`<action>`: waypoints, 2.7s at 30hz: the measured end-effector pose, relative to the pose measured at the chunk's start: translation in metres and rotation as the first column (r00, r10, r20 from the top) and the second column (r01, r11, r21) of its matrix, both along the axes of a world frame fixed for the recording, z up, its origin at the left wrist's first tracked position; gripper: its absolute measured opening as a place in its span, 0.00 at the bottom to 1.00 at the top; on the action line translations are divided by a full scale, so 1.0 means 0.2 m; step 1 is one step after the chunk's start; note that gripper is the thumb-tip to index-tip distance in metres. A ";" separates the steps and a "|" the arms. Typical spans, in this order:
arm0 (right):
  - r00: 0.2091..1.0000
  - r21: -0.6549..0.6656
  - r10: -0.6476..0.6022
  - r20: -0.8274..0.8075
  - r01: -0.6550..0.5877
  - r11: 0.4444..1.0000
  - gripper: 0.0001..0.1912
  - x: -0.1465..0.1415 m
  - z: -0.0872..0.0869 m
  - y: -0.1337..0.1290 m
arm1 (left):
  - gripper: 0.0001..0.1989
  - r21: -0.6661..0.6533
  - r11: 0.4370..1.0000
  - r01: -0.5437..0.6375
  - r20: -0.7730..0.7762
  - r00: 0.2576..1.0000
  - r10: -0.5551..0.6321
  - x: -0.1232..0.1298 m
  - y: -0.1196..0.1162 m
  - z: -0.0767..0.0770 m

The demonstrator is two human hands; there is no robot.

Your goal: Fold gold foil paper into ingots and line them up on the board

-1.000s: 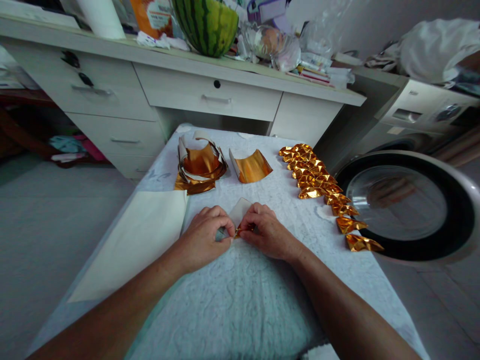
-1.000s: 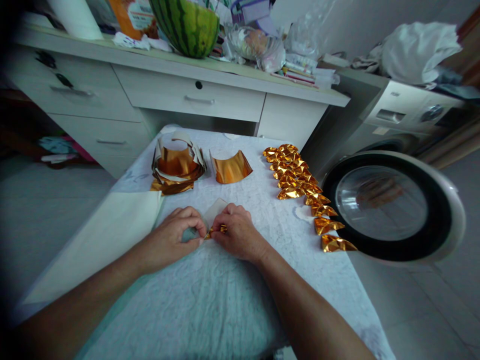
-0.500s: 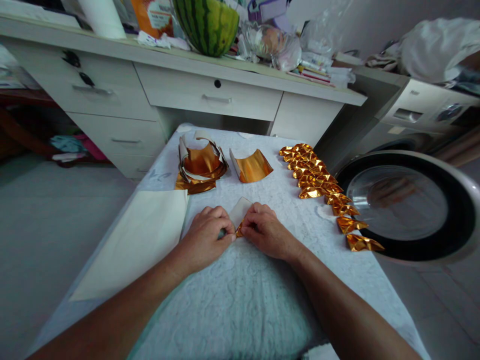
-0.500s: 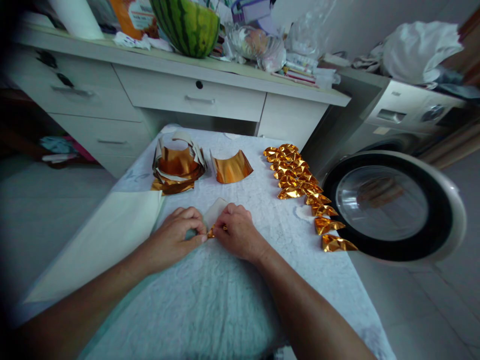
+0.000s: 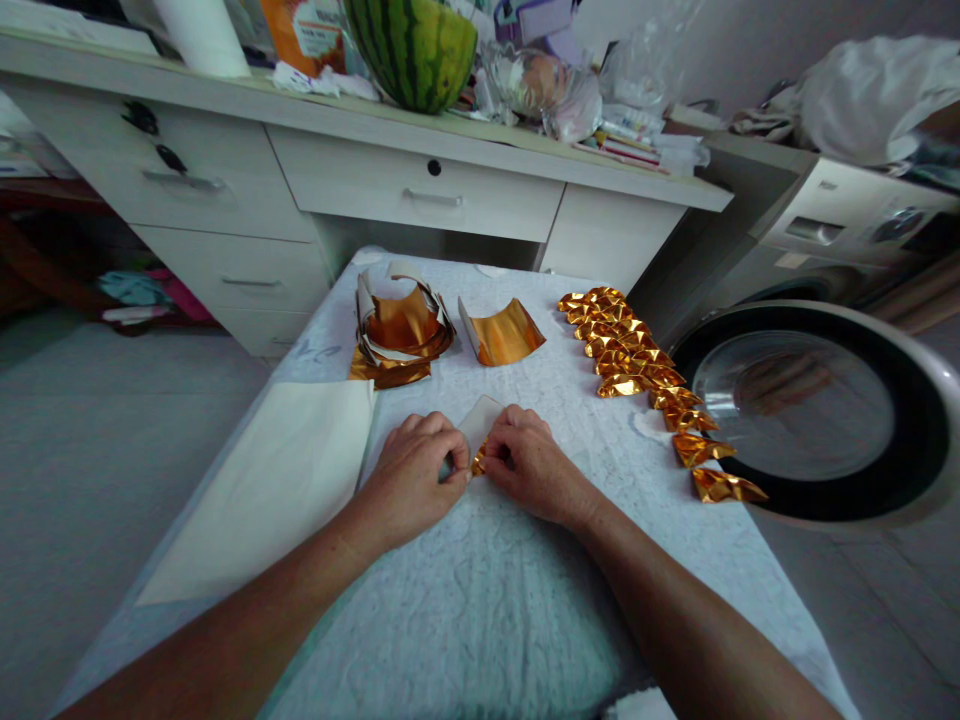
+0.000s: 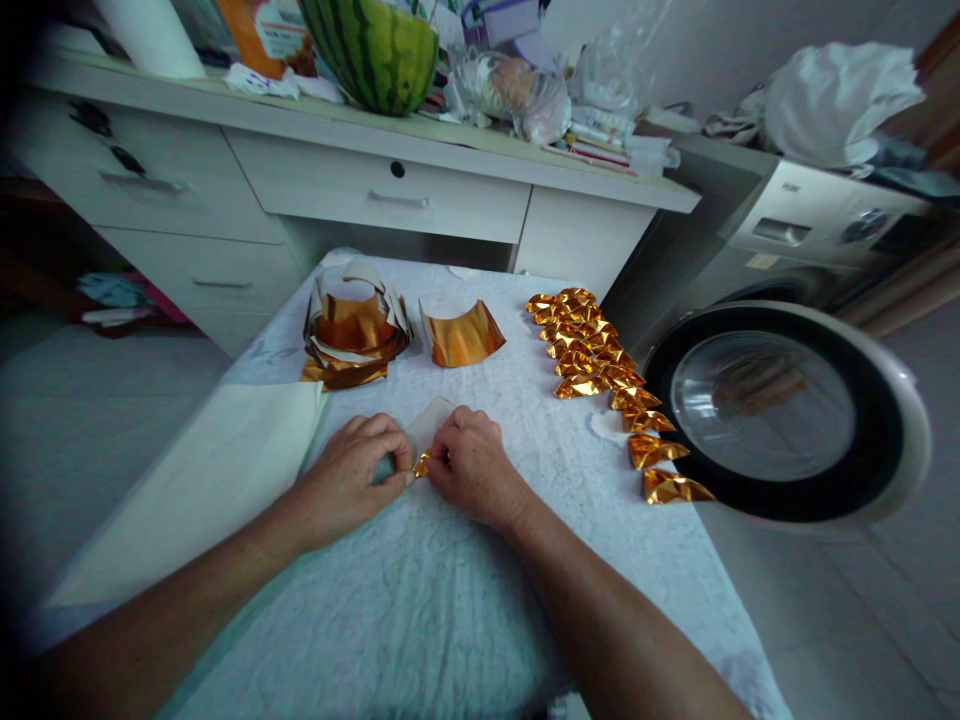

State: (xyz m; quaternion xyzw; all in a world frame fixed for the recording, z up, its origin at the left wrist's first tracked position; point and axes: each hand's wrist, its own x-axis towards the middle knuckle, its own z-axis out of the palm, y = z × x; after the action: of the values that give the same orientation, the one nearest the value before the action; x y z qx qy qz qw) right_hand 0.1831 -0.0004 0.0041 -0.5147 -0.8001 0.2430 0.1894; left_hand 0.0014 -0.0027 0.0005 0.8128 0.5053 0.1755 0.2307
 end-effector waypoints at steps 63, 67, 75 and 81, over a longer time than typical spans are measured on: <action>0.984 -0.100 0.175 0.041 -0.170 0.980 0.36 0.07 0.04 0.02 | 0.11 -0.096 0.993 0.064 -0.011 0.998 -0.065 -0.02 0.01 0.02; 0.973 -0.076 0.150 -0.175 -0.166 0.983 0.37 0.10 0.02 0.01 | 0.10 -0.087 0.995 0.045 -0.023 0.999 -0.047 -0.01 0.00 0.02; 0.964 0.089 -0.186 -0.190 0.206 0.975 0.14 0.13 -0.04 0.07 | 0.11 -0.036 0.999 0.028 -0.007 1.000 -0.028 -0.01 0.00 0.00; 0.990 0.138 -0.139 -0.036 0.143 0.980 0.10 0.12 -0.02 0.07 | 0.09 0.025 0.999 0.045 0.019 0.999 -0.045 -0.01 0.00 -0.02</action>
State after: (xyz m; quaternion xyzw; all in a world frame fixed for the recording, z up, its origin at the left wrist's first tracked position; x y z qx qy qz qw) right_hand 0.2063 0.0128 0.0002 -0.5524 -0.7741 0.1788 0.2524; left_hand 0.0003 -0.0017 -0.0032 0.8250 0.4825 0.1842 0.2297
